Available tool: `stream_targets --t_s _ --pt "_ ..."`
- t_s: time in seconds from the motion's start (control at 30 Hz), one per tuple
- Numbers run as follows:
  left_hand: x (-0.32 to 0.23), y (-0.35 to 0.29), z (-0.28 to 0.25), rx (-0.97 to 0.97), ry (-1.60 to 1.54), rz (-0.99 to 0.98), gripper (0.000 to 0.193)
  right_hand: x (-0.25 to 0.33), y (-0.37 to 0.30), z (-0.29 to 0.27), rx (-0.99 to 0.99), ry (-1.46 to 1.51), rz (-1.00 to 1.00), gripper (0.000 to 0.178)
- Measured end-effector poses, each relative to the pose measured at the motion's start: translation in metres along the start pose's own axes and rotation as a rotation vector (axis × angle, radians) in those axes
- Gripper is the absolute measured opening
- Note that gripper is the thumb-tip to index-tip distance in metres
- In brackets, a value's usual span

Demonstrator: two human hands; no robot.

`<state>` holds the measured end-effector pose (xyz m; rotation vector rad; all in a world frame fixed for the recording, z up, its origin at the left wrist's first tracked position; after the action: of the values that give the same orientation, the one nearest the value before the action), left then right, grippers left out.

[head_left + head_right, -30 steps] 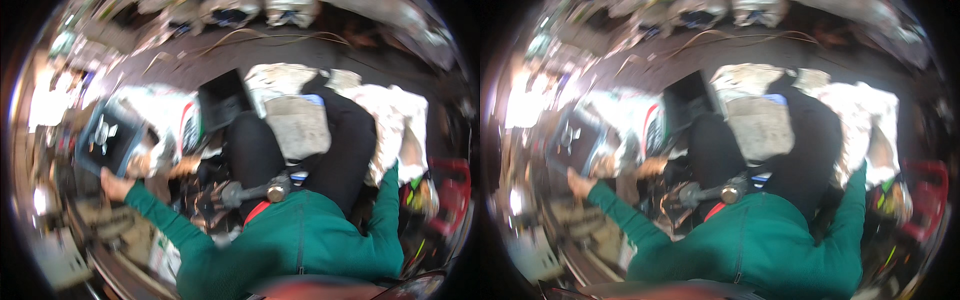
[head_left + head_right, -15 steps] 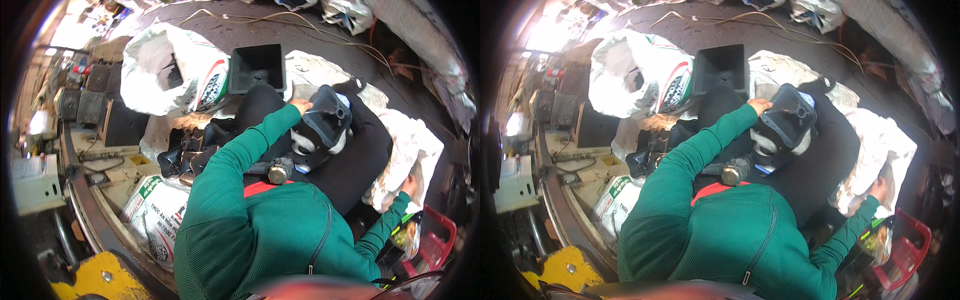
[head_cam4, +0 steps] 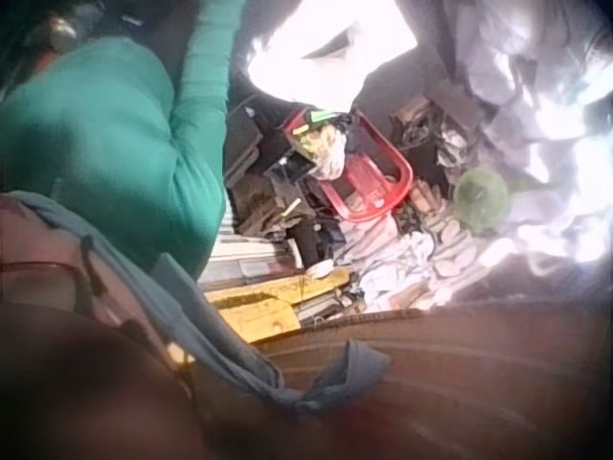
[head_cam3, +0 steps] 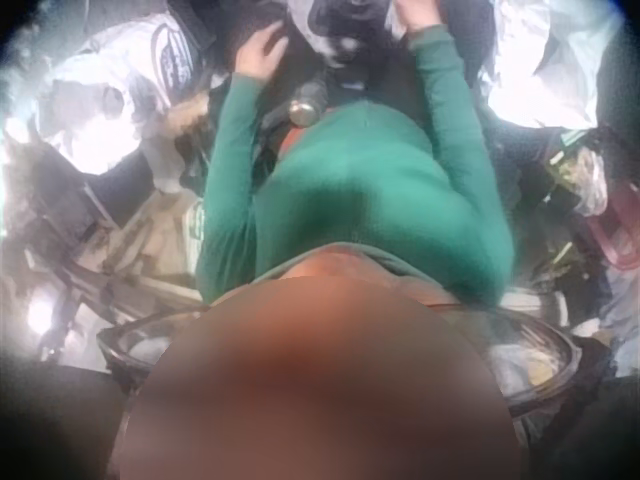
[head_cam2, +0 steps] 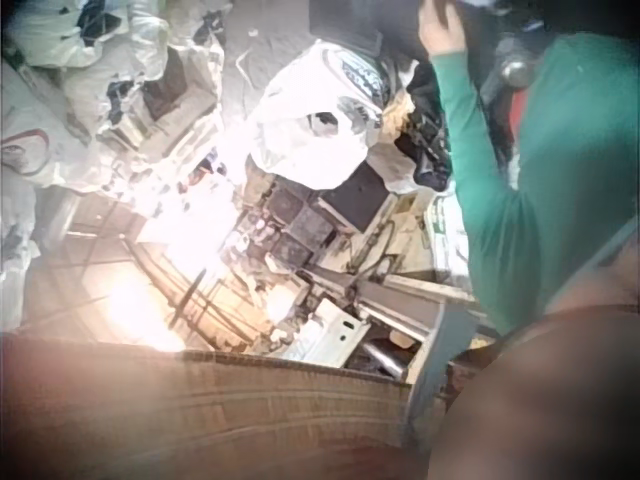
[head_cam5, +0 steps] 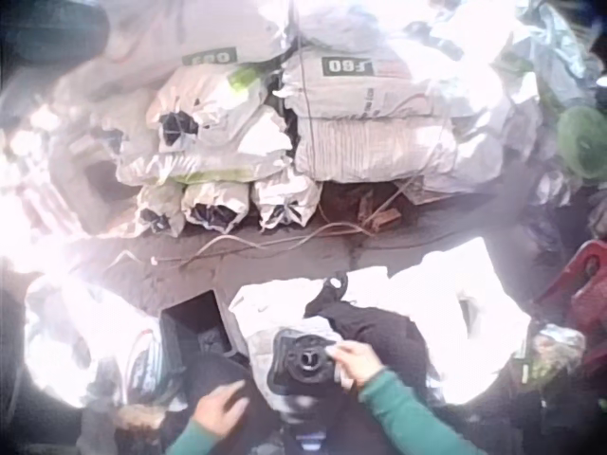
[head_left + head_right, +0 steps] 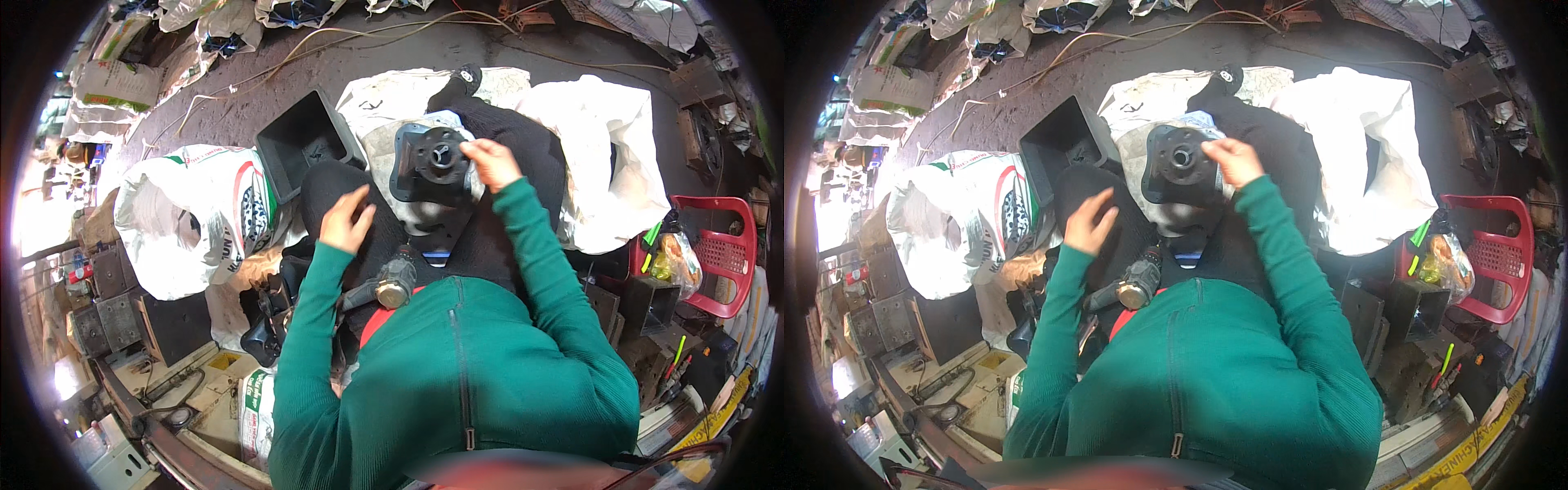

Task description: The person uses a cordless drill to fasten screws into a black plastic housing component. They repeatedly insert screws, drive them with the drill, and reposition the part on a cushioned surface. The person also briefly reaches toward the camera during the task.

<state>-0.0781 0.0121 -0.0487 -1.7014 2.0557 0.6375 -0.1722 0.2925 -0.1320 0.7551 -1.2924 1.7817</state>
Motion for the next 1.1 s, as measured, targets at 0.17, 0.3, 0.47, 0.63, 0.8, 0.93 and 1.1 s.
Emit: stream_targets --t_s 0.17,0.3,0.47,0.63,0.8,0.93,1.1 --pt "0.002 -0.072 -0.014 0.159 -0.282 -0.394 0.033 -0.06 0.053 0.003 -0.086 -0.275 0.073 0.042" --pt "-0.038 -0.1 -0.015 0.541 -0.168 -0.115 0.047 -0.073 0.067 -0.021 -0.146 -0.453 -0.021 0.051" --pt "-0.056 -0.095 0.007 0.6 0.306 -0.11 0.078 -0.059 0.051 -0.025 -0.229 -0.338 -0.179 0.049" --pt "-0.052 -0.08 0.013 0.56 -0.155 -0.356 0.073 -0.046 -0.003 0.001 0.254 0.963 0.264 0.048" --pt "-0.078 -0.041 -0.063 0.221 -0.152 0.016 0.069 -0.028 -0.053 0.041 0.399 1.126 0.345 0.059" --pt "-0.11 -0.02 -0.078 0.22 0.099 0.238 0.058 -0.012 -0.068 0.079 0.6 1.068 0.388 0.072" --pt "-0.128 -0.005 -0.065 0.277 0.107 0.249 0.055 -0.013 -0.074 0.087 0.668 1.009 0.407 0.073"
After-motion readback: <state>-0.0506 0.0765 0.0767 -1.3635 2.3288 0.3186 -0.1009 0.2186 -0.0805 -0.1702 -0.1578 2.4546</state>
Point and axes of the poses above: each hand's wrist, its own y-axis towards the middle knuckle, its own z-axis out of the palm, x = y × z, the point moved 8 cm from there along y, towards the middle knuckle, and after that the axes turned 8 degrees about y, right-handed, at the moved point
